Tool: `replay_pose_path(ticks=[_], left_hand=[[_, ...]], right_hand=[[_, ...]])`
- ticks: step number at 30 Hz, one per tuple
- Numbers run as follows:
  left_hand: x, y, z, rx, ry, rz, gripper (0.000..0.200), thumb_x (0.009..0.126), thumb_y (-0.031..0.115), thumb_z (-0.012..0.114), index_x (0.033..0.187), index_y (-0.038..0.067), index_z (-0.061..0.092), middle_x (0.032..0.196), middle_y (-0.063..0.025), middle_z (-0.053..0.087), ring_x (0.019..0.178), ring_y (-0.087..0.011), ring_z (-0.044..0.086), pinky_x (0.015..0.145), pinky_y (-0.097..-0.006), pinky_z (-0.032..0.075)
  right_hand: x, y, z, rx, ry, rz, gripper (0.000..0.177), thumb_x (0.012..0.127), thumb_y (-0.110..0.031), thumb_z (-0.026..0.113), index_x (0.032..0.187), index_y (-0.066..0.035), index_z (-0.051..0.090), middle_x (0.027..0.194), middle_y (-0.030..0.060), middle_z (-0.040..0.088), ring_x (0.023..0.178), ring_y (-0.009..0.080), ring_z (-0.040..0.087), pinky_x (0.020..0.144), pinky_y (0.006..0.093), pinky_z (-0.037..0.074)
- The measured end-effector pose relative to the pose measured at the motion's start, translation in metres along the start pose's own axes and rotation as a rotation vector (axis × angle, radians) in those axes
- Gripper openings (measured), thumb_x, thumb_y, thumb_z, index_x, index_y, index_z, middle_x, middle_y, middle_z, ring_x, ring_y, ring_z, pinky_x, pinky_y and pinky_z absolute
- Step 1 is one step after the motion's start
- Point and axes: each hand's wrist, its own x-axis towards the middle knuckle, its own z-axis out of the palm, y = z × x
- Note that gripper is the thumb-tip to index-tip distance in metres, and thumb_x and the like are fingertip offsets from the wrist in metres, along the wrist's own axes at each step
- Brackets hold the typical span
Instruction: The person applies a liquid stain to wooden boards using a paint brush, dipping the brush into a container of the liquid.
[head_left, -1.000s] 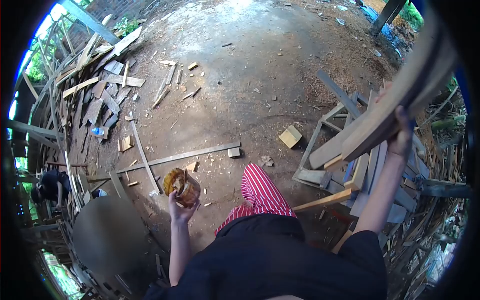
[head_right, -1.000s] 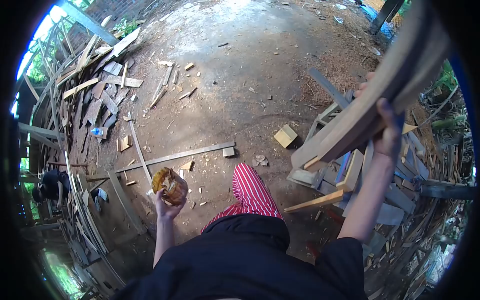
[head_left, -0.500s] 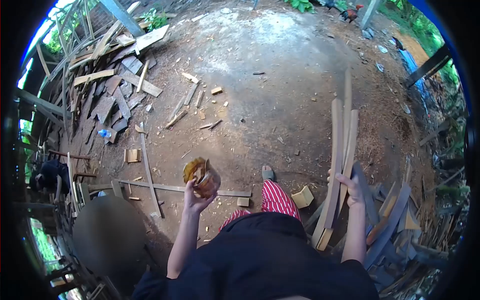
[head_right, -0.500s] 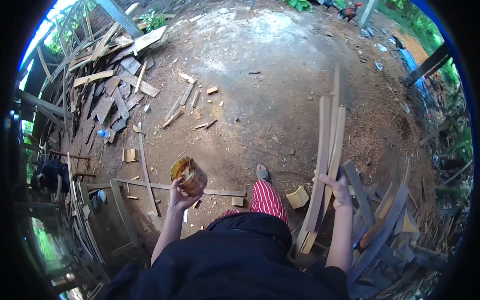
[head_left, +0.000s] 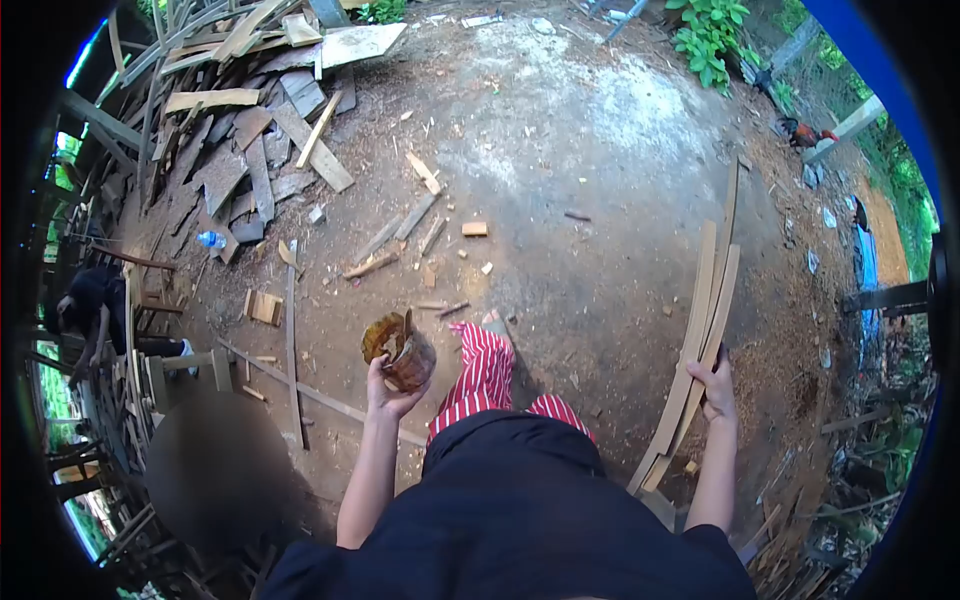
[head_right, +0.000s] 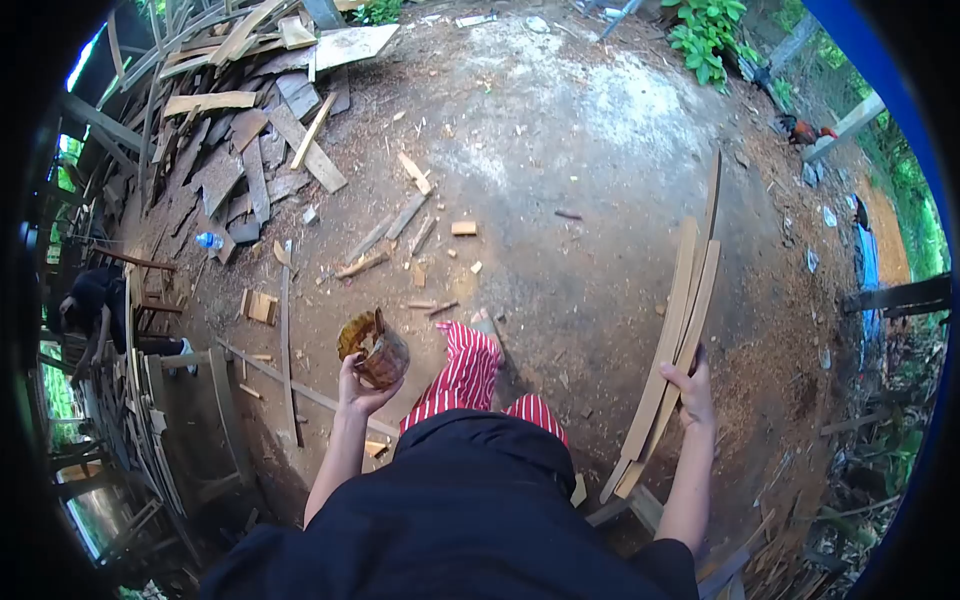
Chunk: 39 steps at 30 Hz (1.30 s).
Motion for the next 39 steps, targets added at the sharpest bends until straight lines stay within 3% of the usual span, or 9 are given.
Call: replay_pose_path(ticks=[3, 5, 9, 15, 23, 27, 31, 34, 39], left_hand=[[0.060, 0.049, 0.049, 0.088, -0.027, -0.006, 0.069, 0.080, 0.045, 0.059, 0.138, 0.012, 0.042, 0.138, -0.0127, 0.047, 0.126, -0.0308, 0.047, 0.108, -0.0508, 0.035], [0.091, 0.080, 0.101, 0.106, -0.058, -0.015, 0.070, 0.080, 0.046, 0.061, 0.138, 0.012, 0.041, 0.138, -0.0134, 0.046, 0.127, -0.0309, 0.044, 0.109, -0.0512, 0.034], [0.136, 0.127, 0.232, 0.164, 0.016, 0.088, 0.070, 0.080, 0.040, 0.067, 0.138, 0.014, 0.040, 0.139, -0.0139, 0.041, 0.127, -0.0321, 0.043, 0.108, -0.0522, 0.036], [0.236, 0.169, 0.363, 0.174, -0.141, 0.136, 0.068, 0.082, 0.039, 0.065, 0.140, 0.013, 0.039, 0.143, -0.0170, 0.037, 0.131, -0.0352, 0.040, 0.109, -0.0552, 0.036], [0.306, 0.225, 0.489, -0.074, 0.018, 0.056, 0.063, 0.081, 0.037, 0.066, 0.135, 0.016, 0.040, 0.144, -0.0194, 0.036, 0.133, -0.0400, 0.038, 0.109, -0.0586, 0.034], [0.358, 0.269, 0.516, -0.069, 0.014, 0.162, 0.047, 0.081, 0.035, 0.066, 0.121, 0.019, 0.047, 0.142, -0.0184, 0.038, 0.131, -0.0406, 0.040, 0.107, -0.0599, 0.035], [0.422, 0.318, 0.574, -0.172, 0.164, 0.164, 0.050, 0.081, 0.033, 0.064, 0.125, 0.014, 0.047, 0.138, -0.0158, 0.045, 0.127, -0.0381, 0.044, 0.107, -0.0593, 0.035], [0.474, 0.365, 0.616, -0.142, 0.147, 0.113, 0.049, 0.083, 0.032, 0.063, 0.125, 0.014, 0.047, 0.135, -0.0142, 0.046, 0.127, -0.0354, 0.044, 0.105, -0.0591, 0.038], [0.515, 0.436, 0.722, 0.177, 0.099, 0.332, 0.048, 0.085, 0.028, 0.063, 0.126, 0.010, 0.046, 0.130, -0.0138, 0.051, 0.125, -0.0314, 0.048, 0.101, -0.0586, 0.044]], right_hand=[[0.057, -0.036, 0.042, -0.127, 0.045, -0.113, 0.073, 0.071, -0.011, 0.080, 0.133, -0.003, 0.043, 0.114, 0.0093, 0.059, 0.104, 0.0211, 0.059, 0.094, 0.0344, 0.049], [0.096, -0.064, 0.067, -0.191, -0.027, -0.003, 0.076, 0.069, -0.014, 0.082, 0.133, -0.003, 0.043, 0.113, 0.0090, 0.059, 0.105, 0.0216, 0.059, 0.096, 0.0347, 0.046], [0.188, -0.103, 0.110, -0.277, -0.079, -0.099, 0.079, 0.067, -0.016, 0.083, 0.133, -0.002, 0.042, 0.113, 0.0097, 0.059, 0.104, 0.0215, 0.059, 0.095, 0.0350, 0.046], [0.382, -0.159, 0.168, -0.535, -0.194, -0.182, 0.081, 0.067, -0.020, 0.083, 0.134, 0.000, 0.041, 0.117, 0.0130, 0.058, 0.108, 0.0240, 0.058, 0.096, 0.0373, 0.046], [0.640, -0.278, 0.285, -0.662, -0.392, -0.189, 0.083, 0.067, -0.018, 0.082, 0.136, -0.005, 0.038, 0.119, 0.0169, 0.059, 0.111, 0.0271, 0.059, 0.096, 0.0392, 0.046], [0.745, -0.321, 0.355, -0.801, -0.429, -0.273, 0.085, 0.067, -0.020, 0.082, 0.137, -0.010, 0.036, 0.119, 0.0212, 0.061, 0.114, 0.0363, 0.060, 0.095, 0.0445, 0.047], [0.833, -0.345, 0.419, -0.889, -0.427, -0.235, 0.084, 0.067, -0.020, 0.081, 0.138, -0.015, 0.035, 0.114, 0.0223, 0.064, 0.108, 0.0426, 0.061, 0.091, 0.0473, 0.049], [0.893, -0.348, 0.454, -0.989, -0.468, -0.248, 0.082, 0.067, -0.017, 0.078, 0.137, -0.015, 0.036, 0.114, 0.0214, 0.064, 0.108, 0.0426, 0.060, 0.089, 0.0483, 0.050], [1.003, -0.361, 0.523, -1.035, -0.534, -0.248, 0.080, 0.068, -0.020, 0.079, 0.135, -0.015, 0.037, 0.115, 0.0207, 0.063, 0.106, 0.0421, 0.061, 0.088, 0.0489, 0.050]])
